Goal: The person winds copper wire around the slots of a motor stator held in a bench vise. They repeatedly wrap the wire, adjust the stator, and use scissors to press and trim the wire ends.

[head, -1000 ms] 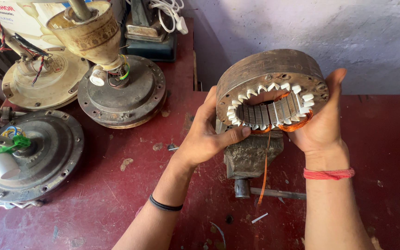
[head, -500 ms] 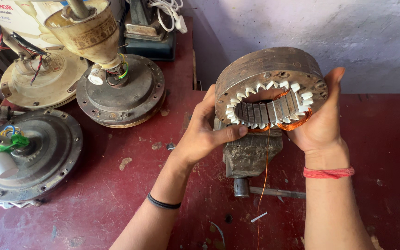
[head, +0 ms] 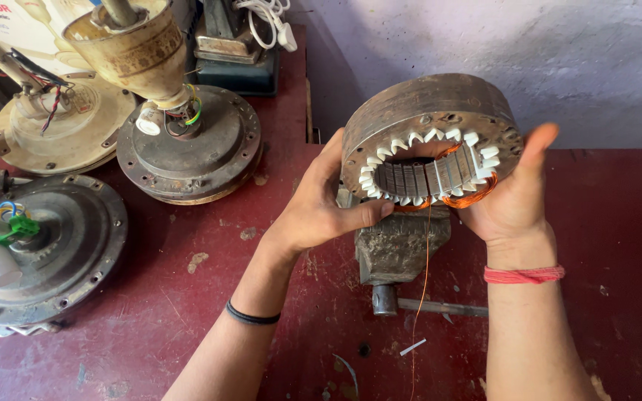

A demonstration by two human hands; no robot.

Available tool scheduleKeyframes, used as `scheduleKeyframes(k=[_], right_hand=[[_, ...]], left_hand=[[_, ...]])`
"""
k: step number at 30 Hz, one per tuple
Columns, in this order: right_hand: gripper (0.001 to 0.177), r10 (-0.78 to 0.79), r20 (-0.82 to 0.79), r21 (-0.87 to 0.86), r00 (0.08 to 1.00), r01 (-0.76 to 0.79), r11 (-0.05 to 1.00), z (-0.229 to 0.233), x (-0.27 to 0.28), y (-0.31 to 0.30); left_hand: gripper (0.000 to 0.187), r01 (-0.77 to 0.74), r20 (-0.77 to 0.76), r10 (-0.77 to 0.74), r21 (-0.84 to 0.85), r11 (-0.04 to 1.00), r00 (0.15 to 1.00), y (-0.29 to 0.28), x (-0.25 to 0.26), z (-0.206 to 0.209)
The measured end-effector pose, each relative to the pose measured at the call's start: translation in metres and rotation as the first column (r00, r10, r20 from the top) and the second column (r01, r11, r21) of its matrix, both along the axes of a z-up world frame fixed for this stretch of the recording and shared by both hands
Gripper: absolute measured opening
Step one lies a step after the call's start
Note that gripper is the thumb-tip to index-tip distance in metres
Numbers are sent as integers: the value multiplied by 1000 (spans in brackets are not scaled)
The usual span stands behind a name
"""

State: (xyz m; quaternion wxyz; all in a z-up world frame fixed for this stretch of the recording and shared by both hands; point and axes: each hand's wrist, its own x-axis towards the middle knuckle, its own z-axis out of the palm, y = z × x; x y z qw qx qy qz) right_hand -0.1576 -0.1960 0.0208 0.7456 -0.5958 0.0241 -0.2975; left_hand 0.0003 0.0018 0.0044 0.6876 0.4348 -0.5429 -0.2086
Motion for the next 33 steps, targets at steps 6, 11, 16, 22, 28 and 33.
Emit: scheduleKeyframes(k=[6,11,16,22,28,33], right_hand=[[107,197,4,-37,980,-197,980,-9,-2,-11],[89,177,-47,-179,983,-183,967,-1,-8,-5],[66,149,-15,-272,989,-147,951,14,-7,8],[66,121,-38,-288,992,-127,949,25,-8,25],[65,0,24,-282,1000,7,959,21,-8,43],[62,-48,-12,-275,999,43,960,18,-8,47]], left_hand=[[76,-26,48,25,12,1000,999,1,0,2],[71,-128,210,118,33,991,970,5,4,4],[70,-117,186,111,23,993,976,4,4,5],[62,-36,84,39,-32,999,996,3,2,2],[64,-73,145,75,-20,997,987,4,4,3],[66,-84,163,80,18,996,983,7,5,7]])
